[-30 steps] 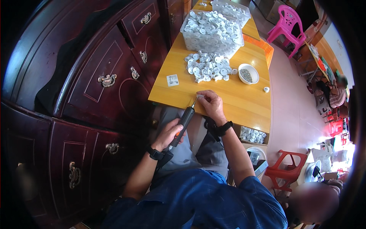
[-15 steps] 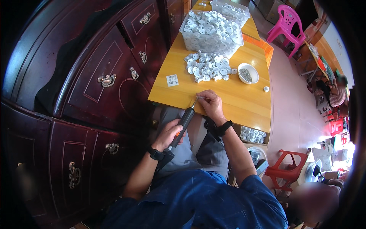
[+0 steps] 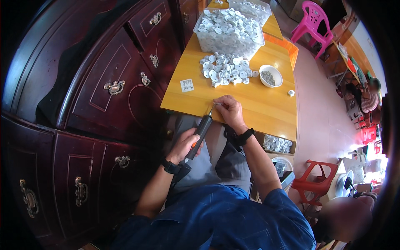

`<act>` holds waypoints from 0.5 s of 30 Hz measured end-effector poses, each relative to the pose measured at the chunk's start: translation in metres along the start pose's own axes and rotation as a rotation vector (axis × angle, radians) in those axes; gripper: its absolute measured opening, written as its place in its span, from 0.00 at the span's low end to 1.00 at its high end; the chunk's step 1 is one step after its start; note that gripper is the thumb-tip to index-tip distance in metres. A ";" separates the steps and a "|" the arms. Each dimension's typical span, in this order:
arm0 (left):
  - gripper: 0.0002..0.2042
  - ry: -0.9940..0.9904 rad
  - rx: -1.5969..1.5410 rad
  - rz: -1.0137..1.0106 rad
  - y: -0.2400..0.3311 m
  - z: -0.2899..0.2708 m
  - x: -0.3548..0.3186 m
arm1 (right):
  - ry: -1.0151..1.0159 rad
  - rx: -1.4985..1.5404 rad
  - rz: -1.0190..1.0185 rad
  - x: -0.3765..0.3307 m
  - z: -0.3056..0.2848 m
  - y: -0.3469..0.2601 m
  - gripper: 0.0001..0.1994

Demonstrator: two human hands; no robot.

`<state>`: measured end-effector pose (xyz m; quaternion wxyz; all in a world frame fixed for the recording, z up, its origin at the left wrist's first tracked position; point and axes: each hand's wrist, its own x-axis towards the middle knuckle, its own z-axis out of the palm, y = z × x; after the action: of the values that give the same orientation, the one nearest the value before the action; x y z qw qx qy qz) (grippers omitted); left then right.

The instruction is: The recorder is using an electric screwdriver to assemble small white plastic components at a table.

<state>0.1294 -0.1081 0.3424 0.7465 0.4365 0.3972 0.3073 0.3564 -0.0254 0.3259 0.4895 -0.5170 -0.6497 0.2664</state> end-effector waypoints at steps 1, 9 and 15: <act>0.10 -0.001 0.001 -0.001 0.000 0.000 0.000 | 0.001 0.000 0.001 0.000 0.000 0.001 0.10; 0.10 0.014 -0.019 -0.017 -0.002 -0.002 0.002 | 0.004 -0.016 -0.010 0.000 0.001 0.001 0.09; 0.09 0.015 -0.023 -0.033 0.001 0.000 0.001 | 0.000 -0.028 -0.006 0.000 0.000 -0.003 0.09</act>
<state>0.1296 -0.1068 0.3432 0.7534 0.4188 0.4064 0.3030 0.3555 -0.0261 0.3282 0.4829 -0.5219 -0.6550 0.2558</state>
